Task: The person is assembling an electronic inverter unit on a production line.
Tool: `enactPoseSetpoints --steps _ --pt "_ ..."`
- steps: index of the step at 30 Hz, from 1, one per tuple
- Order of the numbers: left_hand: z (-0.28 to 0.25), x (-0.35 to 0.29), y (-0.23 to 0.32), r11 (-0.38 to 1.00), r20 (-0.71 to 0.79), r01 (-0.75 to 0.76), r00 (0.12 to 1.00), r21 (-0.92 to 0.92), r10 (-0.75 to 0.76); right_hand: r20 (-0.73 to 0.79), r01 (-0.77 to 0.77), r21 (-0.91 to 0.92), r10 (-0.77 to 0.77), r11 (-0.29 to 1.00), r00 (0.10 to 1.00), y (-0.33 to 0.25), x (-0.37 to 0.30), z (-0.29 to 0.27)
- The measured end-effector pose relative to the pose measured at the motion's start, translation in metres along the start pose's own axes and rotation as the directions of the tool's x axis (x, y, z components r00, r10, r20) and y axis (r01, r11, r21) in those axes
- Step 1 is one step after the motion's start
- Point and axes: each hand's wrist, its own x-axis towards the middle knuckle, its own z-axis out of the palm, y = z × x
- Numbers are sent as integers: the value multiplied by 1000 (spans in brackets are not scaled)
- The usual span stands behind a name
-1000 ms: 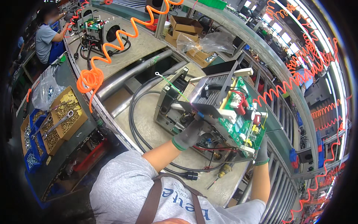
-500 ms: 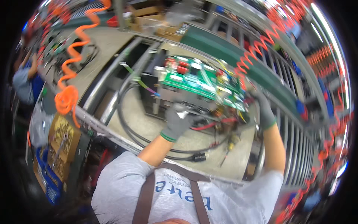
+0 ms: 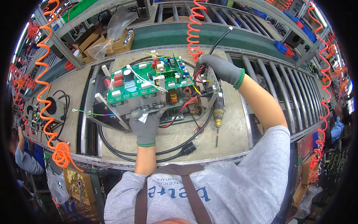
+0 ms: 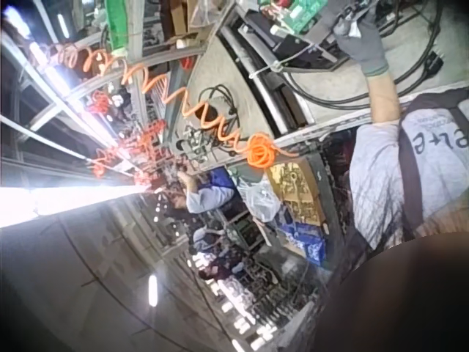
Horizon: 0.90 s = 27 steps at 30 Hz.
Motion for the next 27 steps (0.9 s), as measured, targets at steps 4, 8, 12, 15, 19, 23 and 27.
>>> enactPoseSetpoints --steps 4,8,12,15,19,23,27 --pt "1 1 1 1000 13 -2 1000 0 2 11 61 -147 -60 987 998 -9 -1 4" --pt "-9 -1 -1 1000 -26 30 999 -3 -30 -9 89 -158 -92 983 996 0 1 4" --pt "-12 3 -3 999 -26 35 999 33 -34 17 40 -65 -39 997 999 1 6 0" --pt "-13 0 0 997 -20 56 998 56 -55 -66 -21 -94 15 995 998 -13 -4 11" --pt "-12 -1 3 992 -22 30 999 125 -27 -61 -9 -87 4 996 998 -11 1 6" --pt "-17 -4 10 997 -29 65 998 41 -64 11 -68 6 68 998 998 -8 4 2" --pt "-21 -4 11 995 10 85 996 50 -85 35 17 -134 -13 991 999 -9 4 0"
